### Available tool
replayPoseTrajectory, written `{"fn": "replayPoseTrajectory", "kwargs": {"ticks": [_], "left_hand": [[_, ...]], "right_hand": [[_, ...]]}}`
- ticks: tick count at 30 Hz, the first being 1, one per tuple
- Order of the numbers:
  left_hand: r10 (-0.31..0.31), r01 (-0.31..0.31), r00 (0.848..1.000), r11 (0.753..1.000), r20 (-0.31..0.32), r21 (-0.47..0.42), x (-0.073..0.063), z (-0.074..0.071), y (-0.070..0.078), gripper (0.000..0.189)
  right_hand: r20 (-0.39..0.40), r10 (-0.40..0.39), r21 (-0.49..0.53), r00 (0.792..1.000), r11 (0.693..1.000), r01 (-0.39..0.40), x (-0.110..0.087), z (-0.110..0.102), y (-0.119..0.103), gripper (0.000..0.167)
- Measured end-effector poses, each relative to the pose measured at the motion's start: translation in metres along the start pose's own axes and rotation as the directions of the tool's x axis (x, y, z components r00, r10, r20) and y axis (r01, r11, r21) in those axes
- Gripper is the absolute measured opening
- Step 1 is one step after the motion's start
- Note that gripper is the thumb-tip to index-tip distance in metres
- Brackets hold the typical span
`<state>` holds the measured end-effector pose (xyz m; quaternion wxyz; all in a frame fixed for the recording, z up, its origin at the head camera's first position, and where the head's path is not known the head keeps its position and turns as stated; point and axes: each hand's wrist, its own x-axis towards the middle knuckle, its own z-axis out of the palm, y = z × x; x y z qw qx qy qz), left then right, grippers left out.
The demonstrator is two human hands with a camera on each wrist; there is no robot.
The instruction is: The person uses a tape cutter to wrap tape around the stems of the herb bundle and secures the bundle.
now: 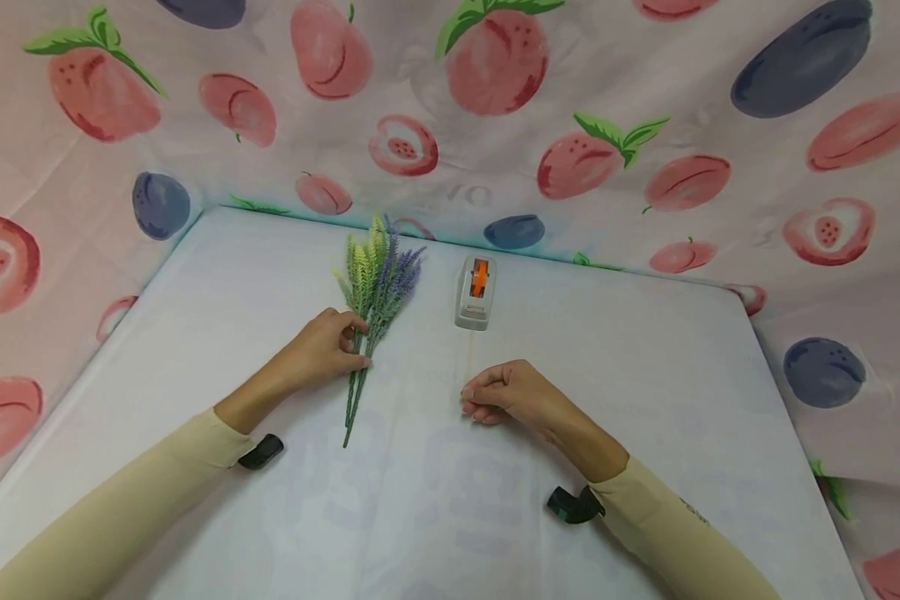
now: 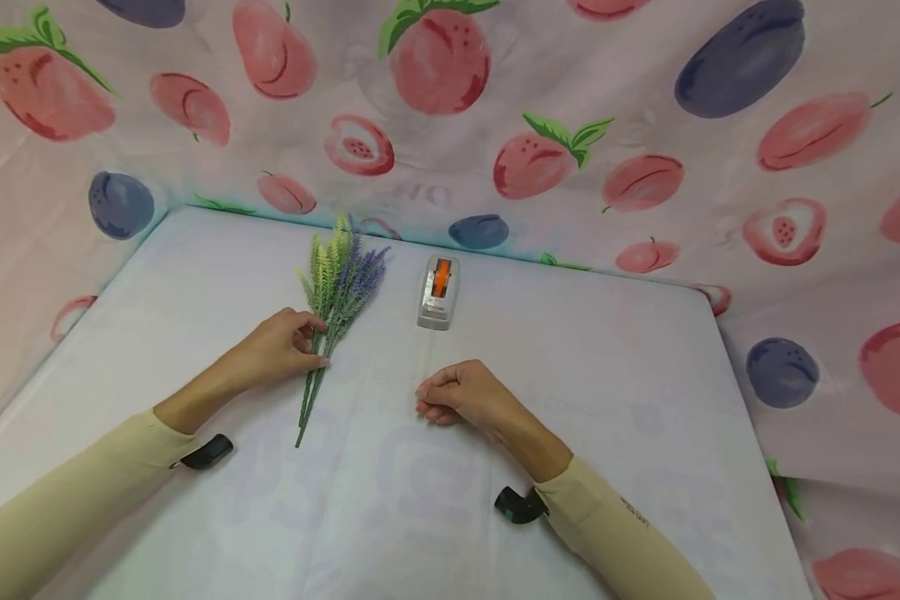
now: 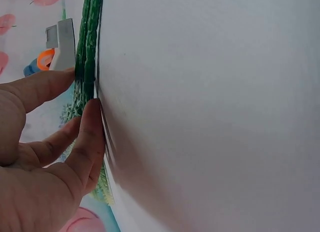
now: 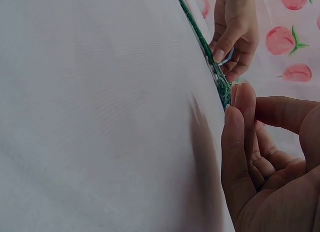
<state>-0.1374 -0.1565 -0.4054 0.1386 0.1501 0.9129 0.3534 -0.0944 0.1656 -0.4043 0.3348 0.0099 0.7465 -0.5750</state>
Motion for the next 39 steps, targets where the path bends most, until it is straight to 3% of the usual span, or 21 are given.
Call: {"fn": "replayPoseTrajectory", "kwargs": {"ticks": [13, 26, 34, 37, 39], "left_hand": [[-0.073, 0.074, 0.997, 0.997, -0.016, 0.030, 0.0068, 0.0039, 0.0070, 0.047], [-0.159, 0.158, 0.987, 0.985, -0.016, -0.068, 0.0004, 0.0036, 0.0094, 0.049], [-0.228, 0.222, 0.973, 0.964, -0.026, -0.147, -0.0015, 0.0006, 0.0083, 0.073], [-0.231, 0.228, 0.973, 0.957, 0.005, -0.181, 0.0001, -0.0007, 0.0078, 0.072], [-0.235, 0.240, 0.971, 0.938, 0.049, -0.252, 0.0014, -0.0004, 0.0059, 0.068]], "right_hand": [[0.017, -0.019, -0.003, 1.000, 1.000, 0.019, -0.0010, -0.0007, 0.0004, 0.018], [0.030, -0.026, 0.010, 0.999, 1.000, 0.025, -0.0014, -0.0036, 0.0029, 0.018], [0.034, -0.024, 0.018, 0.999, 1.000, 0.023, -0.0016, -0.0047, 0.0039, 0.018], [0.034, -0.027, 0.014, 0.999, 1.000, 0.026, -0.0024, -0.0054, 0.0036, 0.018], [0.033, -0.029, 0.012, 0.999, 1.000, 0.028, -0.0029, -0.0057, 0.0034, 0.019]]}}
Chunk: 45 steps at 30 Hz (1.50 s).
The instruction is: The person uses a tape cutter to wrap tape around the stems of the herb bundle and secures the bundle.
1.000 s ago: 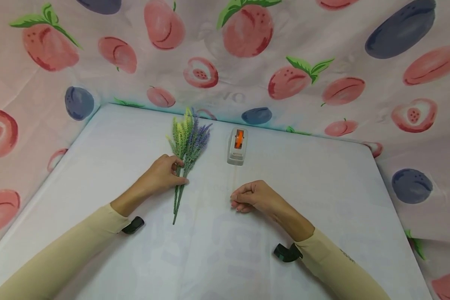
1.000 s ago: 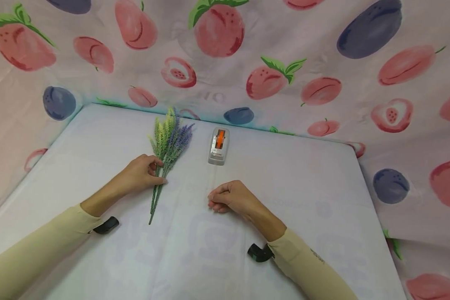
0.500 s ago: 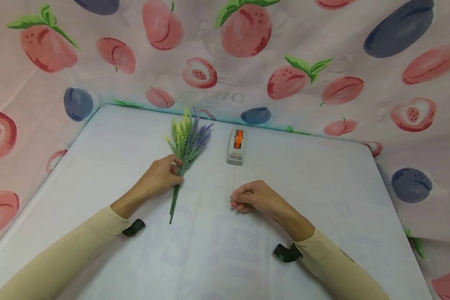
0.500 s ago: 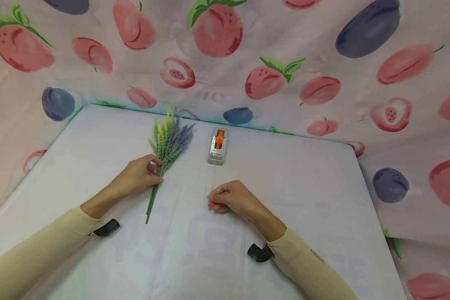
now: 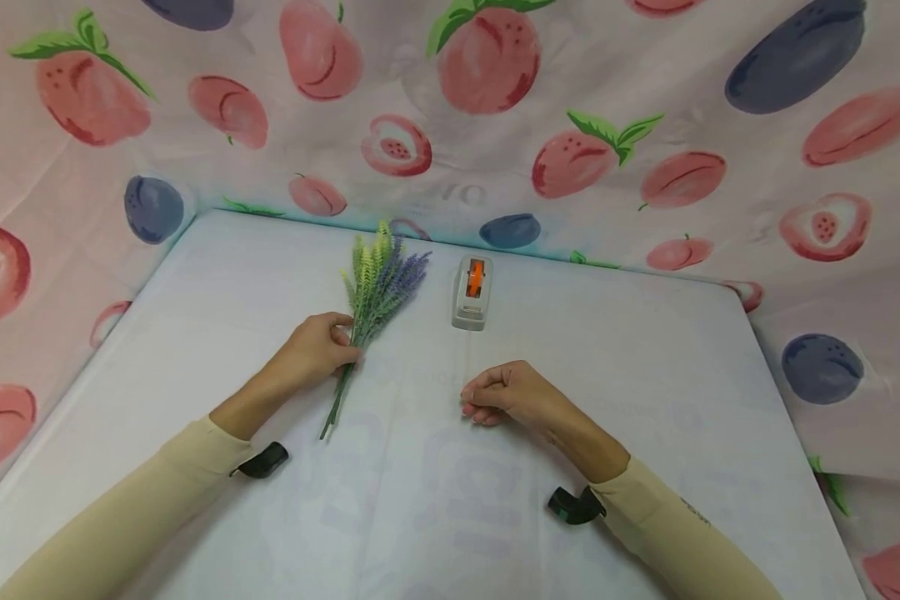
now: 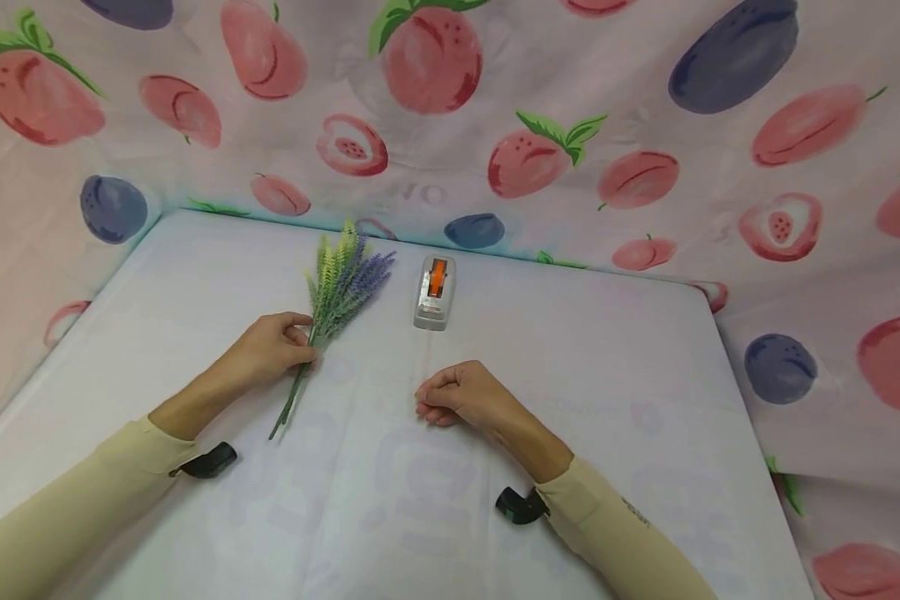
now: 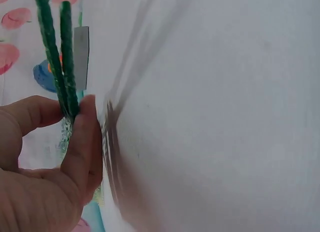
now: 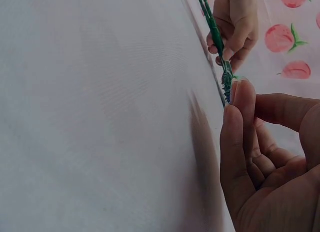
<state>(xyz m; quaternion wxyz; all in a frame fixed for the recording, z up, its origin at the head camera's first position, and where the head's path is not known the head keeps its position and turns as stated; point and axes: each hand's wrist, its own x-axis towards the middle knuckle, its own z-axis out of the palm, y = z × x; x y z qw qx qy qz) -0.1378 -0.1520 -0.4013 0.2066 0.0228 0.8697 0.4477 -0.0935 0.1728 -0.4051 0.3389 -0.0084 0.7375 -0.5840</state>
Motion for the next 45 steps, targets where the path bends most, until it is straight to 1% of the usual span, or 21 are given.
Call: {"fn": "replayPoseTrajectory", "kwargs": {"ticks": [3, 5, 7, 9, 12, 14, 15, 16, 18, 20, 23, 27, 31, 34, 37, 39, 44, 45], "left_hand": [[-0.024, 0.033, 0.998, 0.990, 0.065, -0.138, 0.002, 0.000, -0.004, 0.064], [-0.032, 0.057, 0.994, 0.969, 0.105, -0.240, 0.002, 0.000, -0.007, 0.067], [-0.030, 0.076, 0.989, 0.942, 0.145, -0.327, 0.002, -0.001, -0.009, 0.071], [-0.017, 0.096, 0.982, 0.903, 0.188, -0.418, 0.001, -0.002, -0.010, 0.075], [0.012, 0.134, 0.967, 0.824, 0.255, -0.550, -0.002, -0.004, -0.012, 0.079], [0.046, 0.149, 0.955, 0.779, 0.292, -0.610, -0.005, -0.004, -0.013, 0.083], [0.066, 0.149, 0.950, 0.765, 0.305, -0.627, -0.006, -0.005, -0.014, 0.086], [0.084, 0.146, 0.945, 0.755, 0.316, -0.639, -0.007, -0.004, -0.014, 0.090], [0.117, 0.135, 0.936, 0.750, 0.331, -0.648, -0.008, -0.004, -0.015, 0.095], [0.143, 0.119, 0.930, 0.754, 0.338, -0.646, -0.010, -0.003, -0.016, 0.096], [0.160, 0.105, 0.927, 0.759, 0.340, -0.642, -0.010, -0.001, -0.015, 0.087], [0.157, 0.095, 0.928, 0.774, 0.336, -0.626, -0.011, 0.001, -0.014, 0.076], [0.127, 0.114, 0.934, 0.780, 0.335, -0.615, -0.012, 0.003, -0.014, 0.072], [0.112, 0.126, 0.934, 0.785, 0.339, -0.606, -0.012, 0.004, -0.014, 0.068], [0.115, 0.121, 0.931, 0.797, 0.346, -0.592, -0.012, 0.004, -0.015, 0.066], [0.132, 0.118, 0.922, 0.802, 0.365, -0.586, -0.013, 0.004, -0.016, 0.070], [0.181, 0.102, 0.891, 0.814, 0.416, -0.572, -0.017, 0.005, -0.017, 0.083], [0.182, 0.103, 0.890, 0.813, 0.418, -0.572, -0.017, 0.005, -0.017, 0.085]], "right_hand": [[-0.001, -0.001, -0.001, 1.000, 1.000, 0.001, 0.000, 0.001, 0.000, 0.019], [0.001, -0.001, 0.002, 1.000, 1.000, 0.001, 0.000, 0.001, 0.000, 0.019], [0.000, -0.003, 0.002, 1.000, 1.000, 0.003, 0.000, 0.001, 0.000, 0.020], [0.000, -0.002, 0.003, 1.000, 1.000, 0.002, 0.000, 0.001, 0.000, 0.020], [-0.001, -0.002, 0.001, 1.000, 1.000, 0.002, 0.001, 0.001, 0.000, 0.020], [-0.001, -0.002, -0.002, 1.000, 1.000, 0.002, 0.001, 0.001, 0.000, 0.020], [-0.002, -0.002, -0.006, 1.000, 1.000, 0.002, 0.001, 0.001, 0.000, 0.020], [-0.002, -0.002, -0.008, 1.000, 1.000, 0.002, 0.001, 0.001, 0.000, 0.021], [-0.003, -0.002, -0.013, 1.000, 1.000, 0.002, 0.002, 0.001, 0.000, 0.021], [-0.003, -0.003, -0.012, 1.000, 1.000, 0.003, 0.002, 0.001, 0.000, 0.021], [-0.002, -0.002, -0.009, 1.000, 1.000, 0.002, 0.003, 0.001, 0.001, 0.021], [-0.002, 0.003, 0.000, 1.000, 1.000, -0.003, 0.003, 0.000, 0.001, 0.021], [-0.006, 0.010, 0.001, 1.000, 1.000, -0.010, 0.003, 0.000, 0.001, 0.020], [-0.007, 0.013, 0.004, 1.000, 1.000, -0.013, 0.003, 0.000, 0.001, 0.020], [-0.010, 0.015, 0.007, 1.000, 1.000, -0.015, 0.003, 0.000, 0.001, 0.020], [-0.011, 0.017, 0.008, 1.000, 1.000, -0.017, 0.003, 0.000, 0.000, 0.020], [-0.009, 0.016, 0.005, 1.000, 1.000, -0.016, 0.003, 0.000, 0.001, 0.021], [-0.009, 0.015, 0.005, 1.000, 1.000, -0.015, 0.003, 0.000, 0.001, 0.021]]}}
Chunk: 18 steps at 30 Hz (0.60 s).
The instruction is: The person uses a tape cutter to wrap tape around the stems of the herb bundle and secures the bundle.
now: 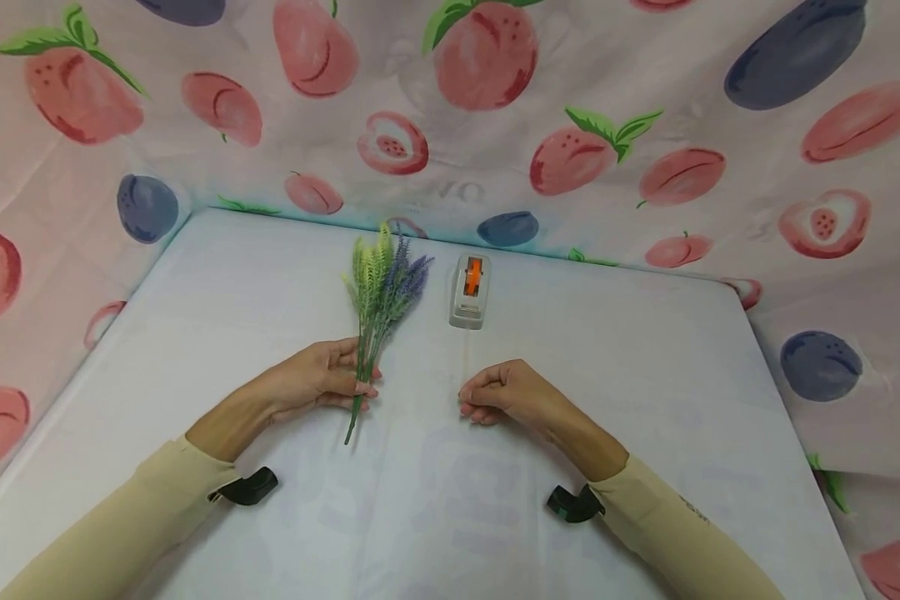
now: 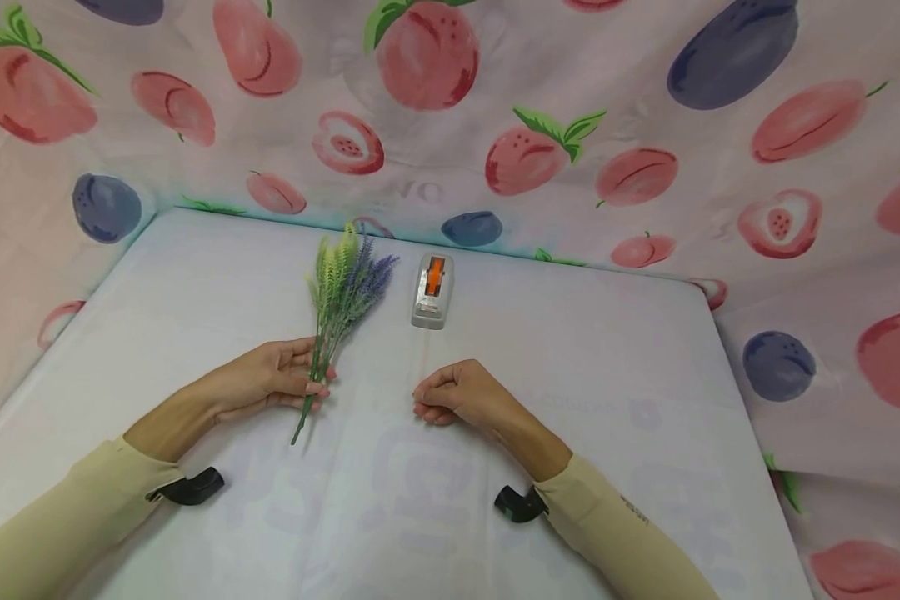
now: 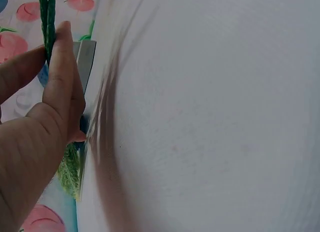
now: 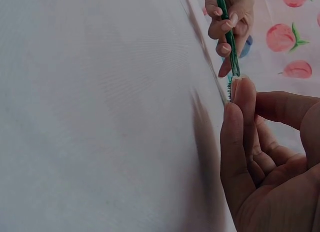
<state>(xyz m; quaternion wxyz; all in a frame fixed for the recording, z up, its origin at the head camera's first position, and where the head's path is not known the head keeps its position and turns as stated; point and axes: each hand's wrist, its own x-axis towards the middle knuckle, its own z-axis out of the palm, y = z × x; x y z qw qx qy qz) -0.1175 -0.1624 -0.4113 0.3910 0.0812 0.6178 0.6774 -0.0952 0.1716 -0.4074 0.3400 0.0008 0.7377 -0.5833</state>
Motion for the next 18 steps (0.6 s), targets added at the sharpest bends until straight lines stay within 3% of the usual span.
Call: {"fn": "replayPoseTrajectory", "kwargs": {"ticks": [8, 18], "left_hand": [[0.041, -0.041, 0.999, 0.999, -0.007, 0.008, -0.0020, 0.0011, -0.0012, 0.071], [0.084, -0.086, 0.996, 0.995, 0.039, 0.040, -0.0015, 0.0049, 0.0050, 0.059]], "right_hand": [[-0.005, 0.001, 0.000, 1.000, 1.000, -0.001, -0.0001, 0.0005, 0.0000, 0.020], [-0.004, -0.005, -0.004, 1.000, 1.000, 0.005, -0.0010, 0.0010, -0.0012, 0.019]]}}
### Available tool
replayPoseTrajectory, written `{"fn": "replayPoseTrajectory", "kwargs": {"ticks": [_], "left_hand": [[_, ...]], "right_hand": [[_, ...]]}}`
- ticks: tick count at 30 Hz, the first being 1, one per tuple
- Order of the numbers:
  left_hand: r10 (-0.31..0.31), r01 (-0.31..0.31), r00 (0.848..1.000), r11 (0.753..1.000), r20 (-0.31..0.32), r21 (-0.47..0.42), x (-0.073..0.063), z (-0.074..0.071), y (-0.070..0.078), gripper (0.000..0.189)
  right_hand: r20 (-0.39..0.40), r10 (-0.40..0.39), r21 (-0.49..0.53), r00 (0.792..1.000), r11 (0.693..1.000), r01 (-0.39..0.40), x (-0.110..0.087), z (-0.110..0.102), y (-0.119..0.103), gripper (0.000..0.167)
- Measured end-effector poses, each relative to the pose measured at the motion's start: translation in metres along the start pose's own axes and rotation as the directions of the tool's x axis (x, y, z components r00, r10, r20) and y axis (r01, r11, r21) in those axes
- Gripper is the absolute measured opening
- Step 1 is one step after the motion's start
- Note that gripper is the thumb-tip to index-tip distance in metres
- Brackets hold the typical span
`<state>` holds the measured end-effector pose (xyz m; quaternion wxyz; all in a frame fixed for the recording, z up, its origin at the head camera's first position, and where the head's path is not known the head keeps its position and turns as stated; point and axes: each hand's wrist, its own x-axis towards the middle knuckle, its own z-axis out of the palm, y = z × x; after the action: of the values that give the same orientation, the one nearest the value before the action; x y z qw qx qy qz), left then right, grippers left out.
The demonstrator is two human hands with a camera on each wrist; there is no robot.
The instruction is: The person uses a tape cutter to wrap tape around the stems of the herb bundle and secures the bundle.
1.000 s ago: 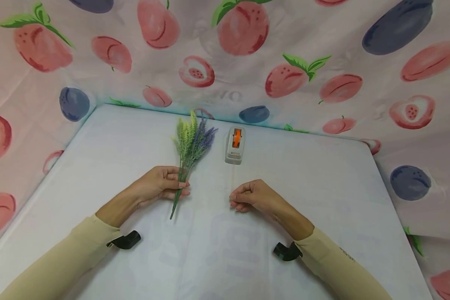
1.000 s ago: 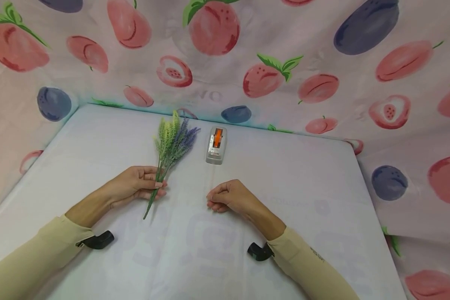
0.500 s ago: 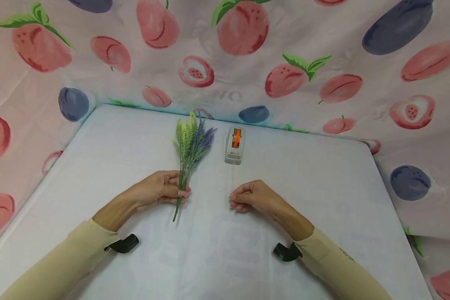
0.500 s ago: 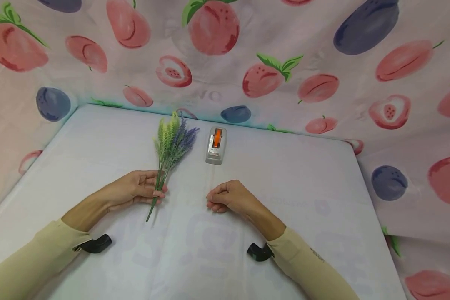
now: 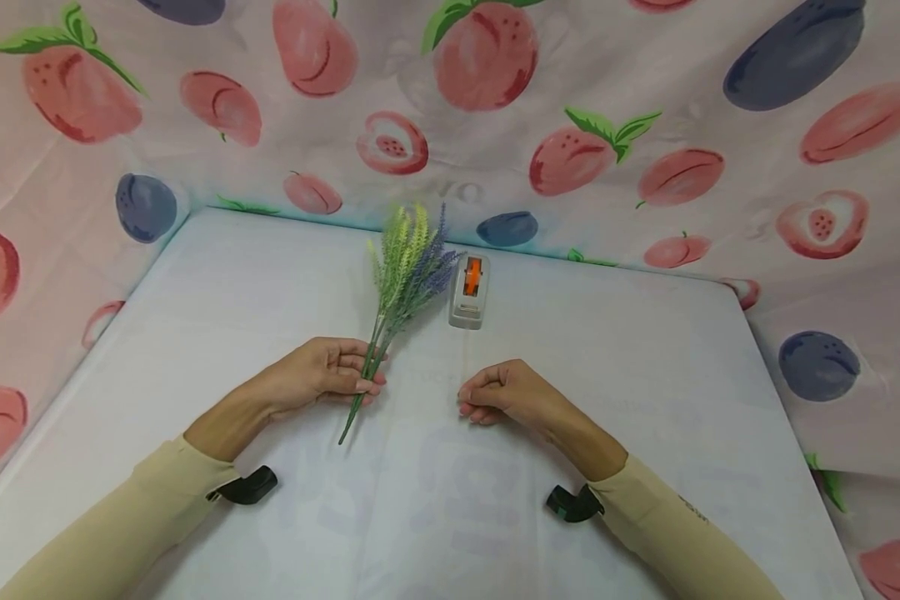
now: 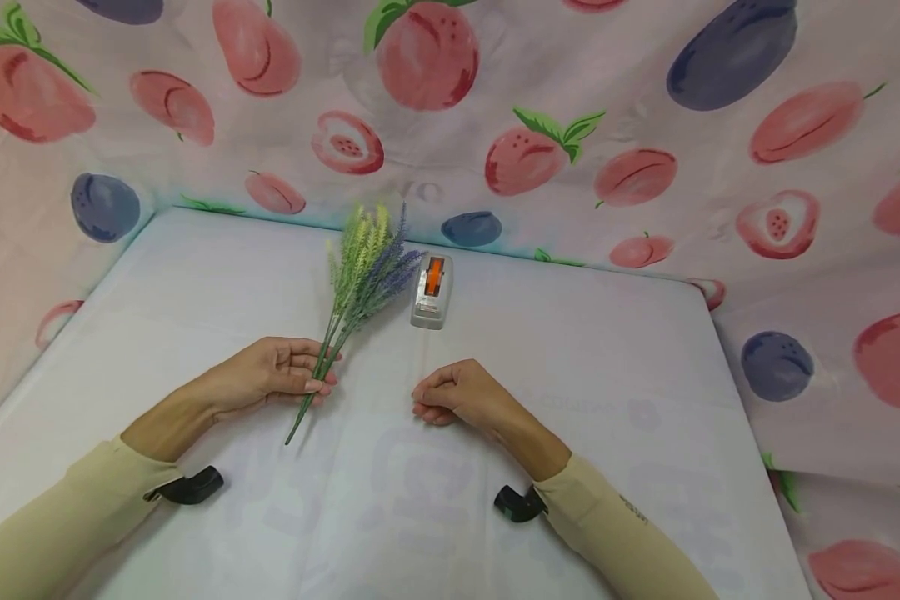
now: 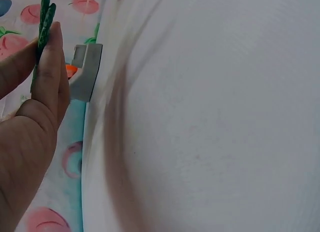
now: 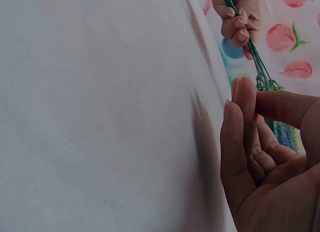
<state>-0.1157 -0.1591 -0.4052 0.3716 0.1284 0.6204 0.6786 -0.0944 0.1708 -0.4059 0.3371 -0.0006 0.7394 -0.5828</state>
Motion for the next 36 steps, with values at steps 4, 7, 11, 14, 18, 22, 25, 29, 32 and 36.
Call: {"fn": "replayPoseTrajectory", "kwargs": {"ticks": [4, 7, 11, 14, 18, 22, 25, 29, 32, 36], "left_hand": [[0.004, -0.004, 1.000, 1.000, 0.020, 0.021, 0.001, 0.001, 0.003, 0.055], [0.015, -0.016, 0.999, 0.999, 0.045, 0.032, 0.002, 0.003, 0.006, 0.053], [0.032, -0.036, 0.997, 0.998, 0.075, 0.049, 0.007, 0.005, 0.010, 0.050], [0.042, -0.049, 0.994, 0.997, 0.103, 0.066, 0.011, 0.008, 0.012, 0.049], [0.041, -0.053, 0.989, 0.995, 0.140, 0.084, 0.019, 0.010, 0.013, 0.049], [0.030, -0.044, 0.988, 0.995, 0.153, 0.093, 0.027, 0.013, 0.014, 0.049], [0.026, -0.043, 0.987, 0.994, 0.160, 0.104, 0.033, 0.013, 0.015, 0.048], [0.029, -0.050, 0.987, 0.989, 0.156, 0.138, 0.040, 0.014, 0.017, 0.047], [0.028, -0.051, 0.990, 0.985, 0.141, 0.166, 0.046, 0.016, 0.021, 0.047], [0.024, -0.048, 0.991, 0.982, 0.130, 0.183, 0.053, 0.018, 0.025, 0.045]], "right_hand": [[0.004, -0.004, -0.002, 1.000, 1.000, 0.005, 0.000, -0.001, 0.000, 0.018], [0.004, -0.007, -0.003, 1.000, 1.000, 0.007, 0.000, -0.001, 0.000, 0.018], [0.002, -0.005, 0.006, 1.000, 1.000, 0.005, -0.001, -0.001, 0.000, 0.019], [-0.001, 0.001, 0.012, 1.000, 1.000, -0.001, 0.000, -0.001, 0.000, 0.019], [-0.007, 0.005, 0.006, 1.000, 1.000, -0.005, 0.000, -0.001, 0.001, 0.019], [-0.014, 0.013, 0.005, 1.000, 1.000, -0.012, 0.000, -0.001, 0.002, 0.020], [-0.011, 0.006, -0.001, 1.000, 1.000, -0.006, 0.000, -0.001, 0.002, 0.020], [-0.006, -0.002, -0.005, 1.000, 1.000, 0.002, -0.001, 0.000, 0.001, 0.020], [-0.006, -0.006, -0.006, 1.000, 1.000, 0.006, -0.001, -0.001, 0.001, 0.021], [-0.005, -0.003, -0.005, 1.000, 1.000, 0.003, -0.002, -0.001, 0.001, 0.021]]}}
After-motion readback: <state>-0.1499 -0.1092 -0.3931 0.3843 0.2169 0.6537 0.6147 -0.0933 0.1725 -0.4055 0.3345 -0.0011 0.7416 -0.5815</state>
